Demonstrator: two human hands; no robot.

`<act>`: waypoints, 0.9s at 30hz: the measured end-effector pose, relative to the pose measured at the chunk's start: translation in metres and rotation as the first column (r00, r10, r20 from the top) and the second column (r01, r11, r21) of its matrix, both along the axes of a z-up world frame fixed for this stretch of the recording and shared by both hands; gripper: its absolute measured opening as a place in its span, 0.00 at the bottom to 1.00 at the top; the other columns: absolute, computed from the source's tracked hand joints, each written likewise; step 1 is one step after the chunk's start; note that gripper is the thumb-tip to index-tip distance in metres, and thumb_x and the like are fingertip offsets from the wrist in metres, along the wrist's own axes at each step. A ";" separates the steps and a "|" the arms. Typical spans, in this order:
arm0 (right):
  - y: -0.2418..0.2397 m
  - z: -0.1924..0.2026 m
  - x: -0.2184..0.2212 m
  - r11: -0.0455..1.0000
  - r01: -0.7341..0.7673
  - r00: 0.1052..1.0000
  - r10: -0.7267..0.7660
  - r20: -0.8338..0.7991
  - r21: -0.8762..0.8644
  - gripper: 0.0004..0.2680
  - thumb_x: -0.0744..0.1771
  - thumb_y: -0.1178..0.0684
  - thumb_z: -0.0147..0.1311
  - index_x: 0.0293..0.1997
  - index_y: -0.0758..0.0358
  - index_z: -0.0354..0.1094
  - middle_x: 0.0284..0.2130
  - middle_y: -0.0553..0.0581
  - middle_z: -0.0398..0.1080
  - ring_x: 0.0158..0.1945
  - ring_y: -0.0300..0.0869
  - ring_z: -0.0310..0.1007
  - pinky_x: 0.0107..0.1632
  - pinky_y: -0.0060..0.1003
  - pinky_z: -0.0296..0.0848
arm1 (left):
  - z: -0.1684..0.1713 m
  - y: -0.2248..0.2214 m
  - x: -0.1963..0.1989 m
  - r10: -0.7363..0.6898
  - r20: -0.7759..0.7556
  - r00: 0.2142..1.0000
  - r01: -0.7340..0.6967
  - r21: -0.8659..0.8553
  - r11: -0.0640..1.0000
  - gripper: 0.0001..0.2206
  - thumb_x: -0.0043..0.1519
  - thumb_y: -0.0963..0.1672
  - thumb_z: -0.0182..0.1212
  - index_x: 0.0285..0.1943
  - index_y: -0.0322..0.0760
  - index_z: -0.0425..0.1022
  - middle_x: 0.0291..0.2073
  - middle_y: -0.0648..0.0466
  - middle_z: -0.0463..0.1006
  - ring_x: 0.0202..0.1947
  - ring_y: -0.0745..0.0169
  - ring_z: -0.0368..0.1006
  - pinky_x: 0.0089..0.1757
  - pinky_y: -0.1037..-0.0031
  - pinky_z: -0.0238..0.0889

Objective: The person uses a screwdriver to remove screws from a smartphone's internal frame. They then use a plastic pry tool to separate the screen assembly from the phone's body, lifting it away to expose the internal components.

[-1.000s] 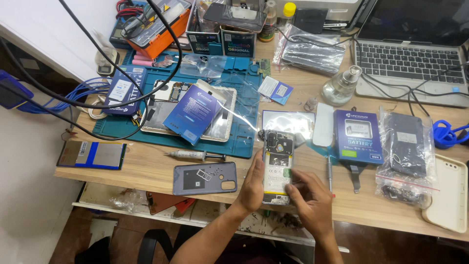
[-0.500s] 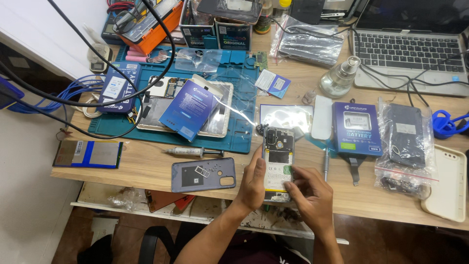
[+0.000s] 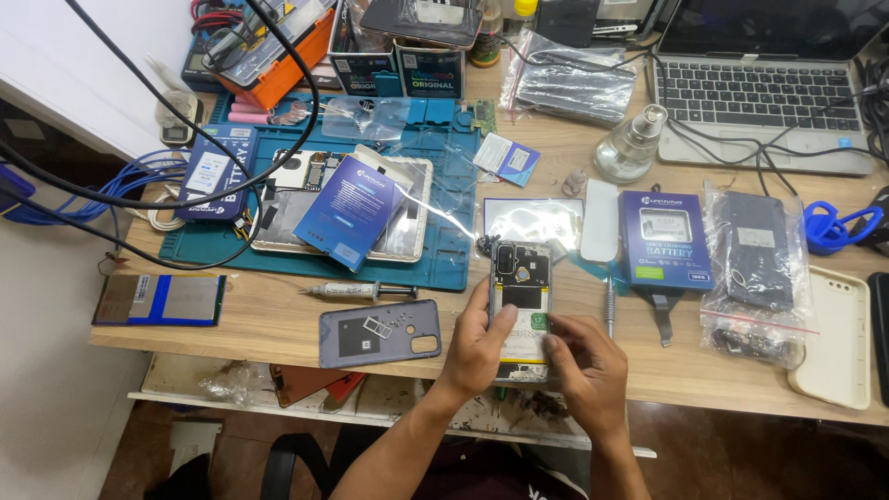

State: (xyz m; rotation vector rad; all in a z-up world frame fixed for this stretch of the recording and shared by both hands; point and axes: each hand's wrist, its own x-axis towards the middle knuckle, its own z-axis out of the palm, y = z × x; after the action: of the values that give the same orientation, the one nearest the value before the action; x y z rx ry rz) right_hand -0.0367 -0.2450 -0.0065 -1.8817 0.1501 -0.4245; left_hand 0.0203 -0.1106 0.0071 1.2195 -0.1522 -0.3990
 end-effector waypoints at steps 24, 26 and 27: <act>-0.050 0.043 0.091 0.873 -0.084 0.983 0.151 0.103 -0.480 0.04 0.66 0.58 0.43 0.30 0.60 0.61 0.21 0.52 0.60 0.28 0.42 0.63 0.35 0.36 0.66 | -0.009 0.001 -0.005 -0.025 0.308 0.951 -0.049 0.231 0.972 0.17 0.56 0.40 0.50 0.55 0.34 0.68 0.19 0.44 0.75 0.20 0.65 0.65 0.24 0.73 0.59; -0.049 0.047 0.089 0.928 -0.081 0.988 0.122 0.093 -0.365 0.05 0.66 0.58 0.41 0.30 0.60 0.59 0.20 0.51 0.58 0.27 0.41 0.60 0.34 0.36 0.65 | -0.008 0.001 -0.006 -0.009 0.302 0.953 -0.062 0.224 0.973 0.17 0.56 0.40 0.50 0.55 0.33 0.68 0.19 0.44 0.75 0.21 0.65 0.65 0.24 0.73 0.59; -0.048 0.048 0.088 0.968 -0.071 0.992 0.093 0.080 -0.242 0.05 0.66 0.57 0.38 0.29 0.60 0.58 0.20 0.51 0.55 0.25 0.39 0.57 0.32 0.35 0.63 | -0.007 0.001 -0.006 0.005 0.297 0.955 -0.073 0.219 0.973 0.17 0.56 0.40 0.50 0.55 0.32 0.67 0.20 0.44 0.75 0.21 0.65 0.66 0.24 0.73 0.59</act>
State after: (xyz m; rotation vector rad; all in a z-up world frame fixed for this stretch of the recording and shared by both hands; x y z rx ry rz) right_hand 0.0510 -0.2933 0.0420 -2.0925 -0.0423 -0.4884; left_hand 0.0144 -0.1100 0.0001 1.5041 -0.3456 -0.1999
